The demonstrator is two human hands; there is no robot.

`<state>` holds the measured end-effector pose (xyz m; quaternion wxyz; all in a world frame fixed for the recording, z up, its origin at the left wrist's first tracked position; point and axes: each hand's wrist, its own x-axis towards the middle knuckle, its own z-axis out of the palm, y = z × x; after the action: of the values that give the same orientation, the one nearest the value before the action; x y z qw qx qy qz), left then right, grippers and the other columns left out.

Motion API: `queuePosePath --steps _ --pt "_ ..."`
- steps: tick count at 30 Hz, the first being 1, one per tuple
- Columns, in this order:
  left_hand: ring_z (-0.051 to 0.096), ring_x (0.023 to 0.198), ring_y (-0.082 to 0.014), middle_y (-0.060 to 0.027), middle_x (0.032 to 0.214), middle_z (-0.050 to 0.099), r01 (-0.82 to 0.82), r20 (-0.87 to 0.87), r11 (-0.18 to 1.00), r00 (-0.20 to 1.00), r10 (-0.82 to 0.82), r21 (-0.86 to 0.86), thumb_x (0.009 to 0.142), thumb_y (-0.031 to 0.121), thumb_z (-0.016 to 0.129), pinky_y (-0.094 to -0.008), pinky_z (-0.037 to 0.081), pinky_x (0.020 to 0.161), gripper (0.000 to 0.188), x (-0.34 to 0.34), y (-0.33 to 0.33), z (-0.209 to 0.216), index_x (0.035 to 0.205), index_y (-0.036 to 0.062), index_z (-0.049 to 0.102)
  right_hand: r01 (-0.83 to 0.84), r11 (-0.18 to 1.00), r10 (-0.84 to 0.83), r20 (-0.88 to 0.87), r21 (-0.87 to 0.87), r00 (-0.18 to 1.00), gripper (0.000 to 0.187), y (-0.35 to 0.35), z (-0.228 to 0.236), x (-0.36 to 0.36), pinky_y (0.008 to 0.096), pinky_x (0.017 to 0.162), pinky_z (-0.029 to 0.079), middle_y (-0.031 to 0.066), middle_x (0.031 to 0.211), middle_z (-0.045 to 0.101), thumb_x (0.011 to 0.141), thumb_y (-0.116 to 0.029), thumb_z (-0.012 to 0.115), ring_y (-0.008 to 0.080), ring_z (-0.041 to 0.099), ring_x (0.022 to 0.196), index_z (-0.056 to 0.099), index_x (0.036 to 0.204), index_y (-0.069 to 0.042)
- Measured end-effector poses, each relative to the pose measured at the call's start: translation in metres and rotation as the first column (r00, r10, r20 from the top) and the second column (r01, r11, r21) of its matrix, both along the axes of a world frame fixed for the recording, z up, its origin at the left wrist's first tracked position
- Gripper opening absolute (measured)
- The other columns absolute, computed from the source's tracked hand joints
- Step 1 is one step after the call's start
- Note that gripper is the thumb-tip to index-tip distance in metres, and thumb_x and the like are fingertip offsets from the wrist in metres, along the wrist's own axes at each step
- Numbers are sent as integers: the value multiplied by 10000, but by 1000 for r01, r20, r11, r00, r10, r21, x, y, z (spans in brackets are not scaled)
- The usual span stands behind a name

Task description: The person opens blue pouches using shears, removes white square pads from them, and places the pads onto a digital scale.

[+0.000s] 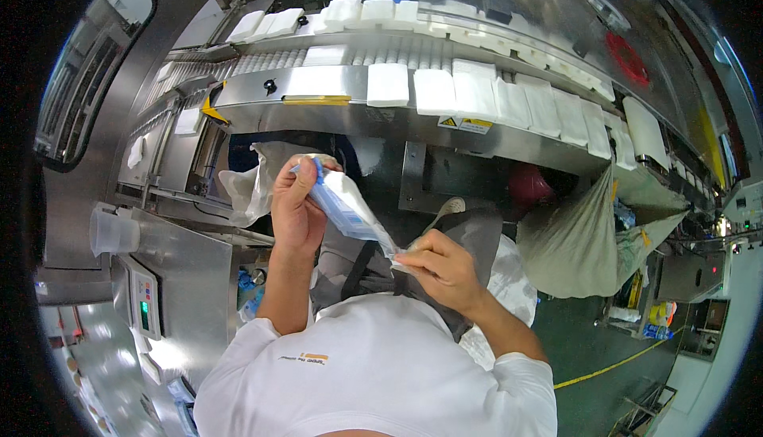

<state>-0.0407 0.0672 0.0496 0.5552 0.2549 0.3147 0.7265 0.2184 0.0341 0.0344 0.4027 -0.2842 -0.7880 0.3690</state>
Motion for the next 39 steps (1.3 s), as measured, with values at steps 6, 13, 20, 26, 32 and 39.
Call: queuePosePath --steps 6,13,20,26,32,39 --pt "673 896 -195 -131 1001 712 35 -104 999 994 -35 -3 1009 198 674 -335 546 819 170 11 -4 5 1003 31 640 -147 981 171 219 -125 961 134 3 -2 31 364 747 510 72 921 640 828 -38 785 241 615 884 776 961 -58" --pt "640 940 -152 -87 1016 697 151 -432 988 893 -130 17 901 53 766 -286 496 844 94 41 -9 -11 944 7 696 80 996 -70 183 -50 981 674 35 52 8 403 984 497 145 1275 624 782 -272 874 340 596 1170 580 1347 -49" --pt "629 988 -159 -85 1040 683 97 -477 995 873 -101 -32 888 20 754 -285 491 855 55 12 3 -47 902 5 703 64 998 -67 169 23 983 279 67 1 -54 340 739 560 122 1000 711 832 -96 805 236 692 869 722 1083 -4" --pt "649 1017 -194 -114 1046 700 60 -325 987 940 -105 -147 871 -41 741 -317 520 866 51 -9 14 -94 888 4 723 175 908 -89 233 -381 968 205 91 -5 -83 302 730 567 120 918 736 799 17 788 215 716 837 768 1003 4" --pt "656 993 -213 -125 1057 695 -59 -227 956 974 -8 -286 912 3 696 -338 511 888 28 -42 27 -130 900 -2 720 303 864 -188 299 -403 936 189 115 -37 -108 292 718 569 122 966 740 808 19 816 190 717 846 783 991 -12" --pt "680 950 -205 -143 1072 713 67 136 881 991 -3 -469 959 126 731 -335 542 898 149 -56 30 -170 950 29 619 15 486 -306 -154 -874 939 327 126 -91 -112 277 942 538 106 1154 652 934 41 715 153 664 1065 600 1241 51"
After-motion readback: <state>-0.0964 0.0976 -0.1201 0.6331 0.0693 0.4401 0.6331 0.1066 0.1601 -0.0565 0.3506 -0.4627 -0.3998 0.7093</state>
